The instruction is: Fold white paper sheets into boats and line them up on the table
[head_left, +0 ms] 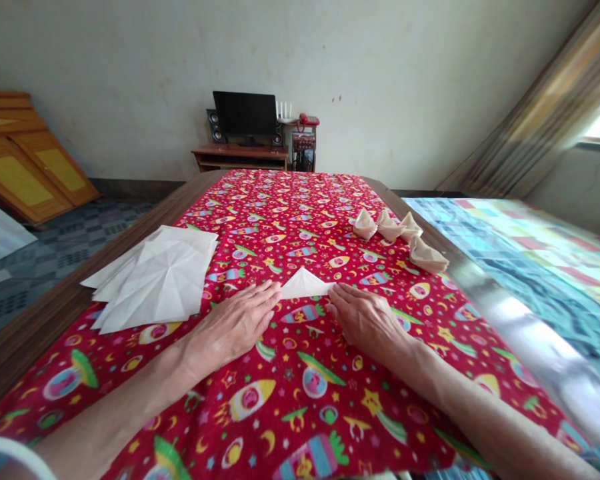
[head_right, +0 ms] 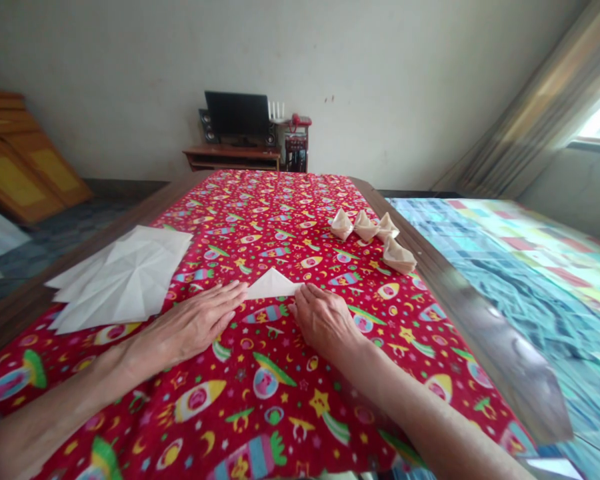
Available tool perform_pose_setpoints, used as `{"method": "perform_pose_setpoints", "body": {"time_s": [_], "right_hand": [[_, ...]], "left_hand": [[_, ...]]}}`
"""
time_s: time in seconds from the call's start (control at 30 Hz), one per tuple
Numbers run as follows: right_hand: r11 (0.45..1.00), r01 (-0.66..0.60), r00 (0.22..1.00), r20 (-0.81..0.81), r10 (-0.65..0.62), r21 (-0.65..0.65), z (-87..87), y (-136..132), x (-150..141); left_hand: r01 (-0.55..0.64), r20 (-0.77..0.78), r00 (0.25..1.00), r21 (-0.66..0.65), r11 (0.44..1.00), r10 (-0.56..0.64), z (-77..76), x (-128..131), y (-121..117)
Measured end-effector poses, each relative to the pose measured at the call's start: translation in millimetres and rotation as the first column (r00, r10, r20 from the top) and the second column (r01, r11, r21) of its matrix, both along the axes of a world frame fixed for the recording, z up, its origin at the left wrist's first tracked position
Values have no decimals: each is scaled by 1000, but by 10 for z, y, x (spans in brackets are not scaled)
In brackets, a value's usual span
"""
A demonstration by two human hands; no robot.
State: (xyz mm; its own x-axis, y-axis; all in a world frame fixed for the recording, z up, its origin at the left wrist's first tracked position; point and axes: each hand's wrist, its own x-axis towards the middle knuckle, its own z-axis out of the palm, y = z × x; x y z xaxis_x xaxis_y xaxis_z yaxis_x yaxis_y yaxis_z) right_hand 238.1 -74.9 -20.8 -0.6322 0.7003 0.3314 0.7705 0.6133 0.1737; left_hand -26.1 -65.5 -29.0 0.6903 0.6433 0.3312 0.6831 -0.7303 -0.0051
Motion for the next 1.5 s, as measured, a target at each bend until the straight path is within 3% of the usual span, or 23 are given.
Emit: {"method": "perform_pose_setpoints", "body": {"time_s": [0.27,0.47,0.6,0.8,1.07,1.3,1.4,1.5], "right_hand": [[998,50,999,3,-50,-31,39,131,-65],[991,-122,992,19,121,46,43,288,-145],[983,-184,982,48,183,21,48,331,-211],[972,-222,975,-40,219,-74,21,398,-154],[983,-180,980,97,176,35,26,351,-197],[992,-20,997,74,11,126,51,340,-288],[985,1,1000,-5,-1,170,48,362,-255],[986,13,993,-116,7,165,49,350,-252]], "left_hand": [[51,227,973,-39,998,-41,-71,52,212],[140,223,967,-77,987,-120,-3,294,469],[135,226,967,-62,989,-118,14,338,464],[140,299,947,-42,989,-121,-50,293,429],[129,322,940,-21,991,-115,-58,330,413],[23,397,917,20,1000,-29,-109,382,423],[-103,501,861,-2,995,90,-131,441,385],[-164,606,767,-133,977,211,-107,527,292]]}}
